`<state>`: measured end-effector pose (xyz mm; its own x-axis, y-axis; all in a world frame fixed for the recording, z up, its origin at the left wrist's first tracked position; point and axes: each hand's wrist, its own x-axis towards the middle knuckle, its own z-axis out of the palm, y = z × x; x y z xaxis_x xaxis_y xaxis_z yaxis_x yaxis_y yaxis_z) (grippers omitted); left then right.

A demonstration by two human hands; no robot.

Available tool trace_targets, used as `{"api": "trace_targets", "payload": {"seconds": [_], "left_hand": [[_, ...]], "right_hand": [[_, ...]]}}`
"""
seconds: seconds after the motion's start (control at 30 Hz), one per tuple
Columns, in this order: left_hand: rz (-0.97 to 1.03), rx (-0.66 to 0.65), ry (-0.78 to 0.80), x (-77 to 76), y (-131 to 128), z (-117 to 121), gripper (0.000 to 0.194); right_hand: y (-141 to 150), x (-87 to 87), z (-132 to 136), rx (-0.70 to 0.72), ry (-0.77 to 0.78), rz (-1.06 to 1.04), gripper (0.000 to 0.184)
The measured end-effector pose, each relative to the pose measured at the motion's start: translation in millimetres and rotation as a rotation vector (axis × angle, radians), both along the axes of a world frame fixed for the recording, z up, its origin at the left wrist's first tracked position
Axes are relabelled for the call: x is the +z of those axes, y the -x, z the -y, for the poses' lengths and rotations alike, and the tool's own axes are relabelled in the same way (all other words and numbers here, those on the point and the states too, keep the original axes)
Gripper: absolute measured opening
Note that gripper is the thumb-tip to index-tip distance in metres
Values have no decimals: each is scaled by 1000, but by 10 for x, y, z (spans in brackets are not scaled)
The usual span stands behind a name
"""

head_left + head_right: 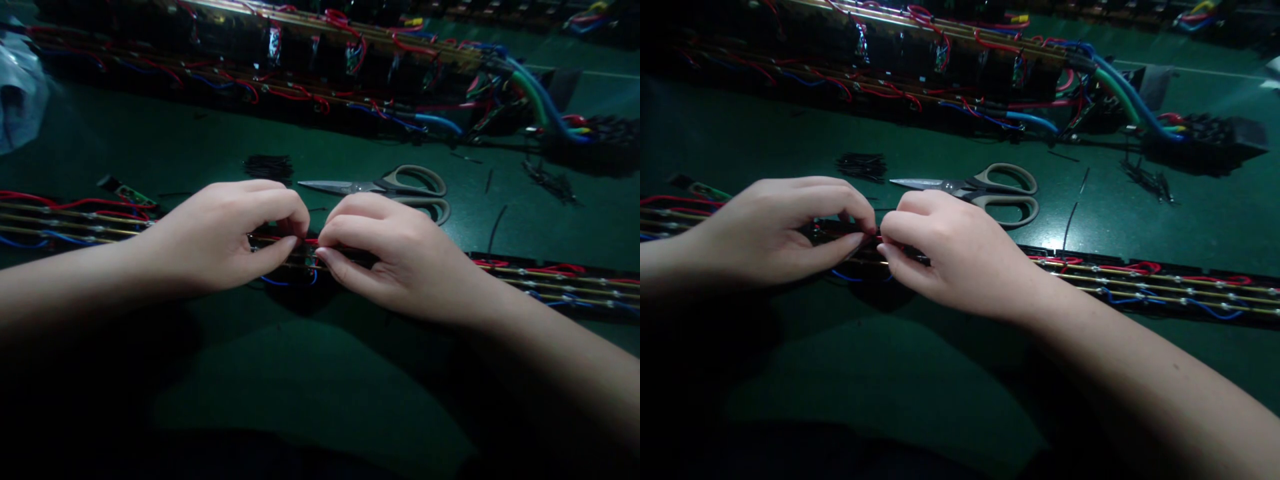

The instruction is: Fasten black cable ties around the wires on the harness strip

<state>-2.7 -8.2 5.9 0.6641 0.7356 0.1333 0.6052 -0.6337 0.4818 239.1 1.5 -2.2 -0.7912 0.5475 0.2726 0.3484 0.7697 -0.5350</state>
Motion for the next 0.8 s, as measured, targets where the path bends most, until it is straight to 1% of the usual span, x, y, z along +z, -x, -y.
{"api": "trace_targets", "payload": {"seconds": [0.23,0.4,0.6,0.63,0.73,0.8], "left_hand": [[-2,-15,8,-10,8,-7,19],[-33,12,43,13,7,13,20],[7,-15,44,28,16,6,17],[-11,6,62,30,14,7,17],[-20,30,95,30,8,7,20],[6,19,93,22,11,-2,24]], "right_hand": [[10,18,3,-3,1,8,24],[15,24,7,-10,11,19,22],[14,18,1,-10,10,21,23],[14,18,0,-8,9,21,23],[12,19,0,-6,13,19,22],[11,20,1,-7,18,17,22]]}}
